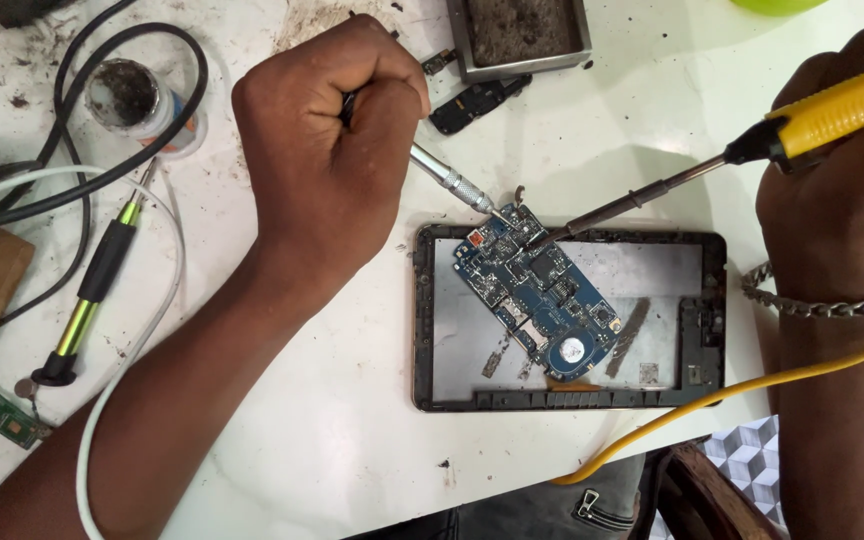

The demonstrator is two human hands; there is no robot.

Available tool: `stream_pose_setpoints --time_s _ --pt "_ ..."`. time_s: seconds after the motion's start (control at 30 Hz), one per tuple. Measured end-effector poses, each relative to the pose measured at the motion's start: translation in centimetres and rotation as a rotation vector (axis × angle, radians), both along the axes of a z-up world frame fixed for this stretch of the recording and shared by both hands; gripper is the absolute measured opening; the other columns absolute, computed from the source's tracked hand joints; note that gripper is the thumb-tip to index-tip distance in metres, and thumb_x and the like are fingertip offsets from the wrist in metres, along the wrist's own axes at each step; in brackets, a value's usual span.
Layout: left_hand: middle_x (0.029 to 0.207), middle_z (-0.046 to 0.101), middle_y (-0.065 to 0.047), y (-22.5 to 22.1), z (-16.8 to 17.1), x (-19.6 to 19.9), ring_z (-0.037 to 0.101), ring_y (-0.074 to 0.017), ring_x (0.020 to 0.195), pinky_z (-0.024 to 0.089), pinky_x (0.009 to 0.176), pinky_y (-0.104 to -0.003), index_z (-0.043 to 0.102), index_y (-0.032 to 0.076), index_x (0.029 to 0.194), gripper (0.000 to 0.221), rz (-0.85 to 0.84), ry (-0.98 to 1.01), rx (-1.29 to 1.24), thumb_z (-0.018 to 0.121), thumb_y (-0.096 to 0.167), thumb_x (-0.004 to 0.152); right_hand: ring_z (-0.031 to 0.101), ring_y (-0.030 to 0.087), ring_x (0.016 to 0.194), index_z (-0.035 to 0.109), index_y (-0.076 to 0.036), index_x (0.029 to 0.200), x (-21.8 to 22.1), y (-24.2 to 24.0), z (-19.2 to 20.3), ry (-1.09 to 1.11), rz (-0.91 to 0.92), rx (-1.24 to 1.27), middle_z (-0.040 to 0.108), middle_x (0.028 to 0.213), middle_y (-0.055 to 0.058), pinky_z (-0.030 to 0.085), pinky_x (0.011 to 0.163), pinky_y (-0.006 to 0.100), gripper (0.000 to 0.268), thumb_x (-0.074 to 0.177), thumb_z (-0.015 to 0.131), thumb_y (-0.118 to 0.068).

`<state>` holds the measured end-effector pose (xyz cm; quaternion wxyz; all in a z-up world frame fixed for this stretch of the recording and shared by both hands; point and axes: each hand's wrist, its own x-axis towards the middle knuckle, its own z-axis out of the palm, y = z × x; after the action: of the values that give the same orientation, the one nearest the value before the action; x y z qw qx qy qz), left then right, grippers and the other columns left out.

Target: The person uses a soldering iron and a precision screwdriver to work on a smartphone motherboard. They apply heat to specific components and use the screwdriver to manipulate small parts on the board.

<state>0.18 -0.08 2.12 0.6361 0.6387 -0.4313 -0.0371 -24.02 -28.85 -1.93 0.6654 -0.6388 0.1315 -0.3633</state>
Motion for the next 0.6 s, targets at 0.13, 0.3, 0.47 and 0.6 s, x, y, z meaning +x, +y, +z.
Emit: stream_pose_setpoints --time_s 0.13,0.3,0.47,0.6 --pt "0.074 0.058 -0.003 0.0 -0.2 0.1 0.044 -0.0036 0.060 0.033 0.054 -0.023 0.064 -0.003 0.085 0.018 -0.013 -0.027 -0.010 0.051 -0.010 0.095 0.058 0.015 0.069 0.053 -0.008 0.103 0.1 -0.1 0.0 0.003 0.010 0.001 0.055 0.079 0.007 0.050 0.066 0.030 0.037 0.124 0.054 -0.037" --pt "0.070 0.059 -0.002 0.0 0.0 -0.1 0.044 -0.0039 0.061 0.033 0.055 -0.024 0.063 -0.003 0.082 0.016 -0.017 -0.042 0.002 0.052 -0.009 0.092 0.061 0.015 0.070 0.054 -0.008 0.103 -0.4 -0.5 0.0 0.014 0.016 -0.002 0.058 0.081 0.007 0.053 0.067 0.030 0.037 0.124 0.054 -0.038" --pt "0.072 0.058 -0.002 0.1 -0.1 -0.1 0.045 -0.0031 0.059 0.034 0.053 -0.022 0.063 -0.002 0.086 0.016 -0.014 -0.039 0.015 0.053 -0.008 0.097 0.063 0.015 0.071 0.055 -0.008 0.104 -1.8 -1.5 -0.3 0.038 0.022 -0.027 0.060 0.082 0.007 0.055 0.068 0.031 0.037 0.124 0.055 -0.038" --pt "0.074 0.060 -0.002 -0.1 0.1 0.0 0.049 -0.0024 0.061 0.037 0.055 -0.021 0.063 -0.002 0.088 0.015 0.004 -0.077 0.001 0.055 -0.008 0.098 0.065 0.015 0.072 0.056 -0.008 0.104 -4.7 -2.2 -0.9 0.085 0.000 -0.128 0.062 0.083 0.007 0.057 0.069 0.031 0.037 0.124 0.055 -0.039"
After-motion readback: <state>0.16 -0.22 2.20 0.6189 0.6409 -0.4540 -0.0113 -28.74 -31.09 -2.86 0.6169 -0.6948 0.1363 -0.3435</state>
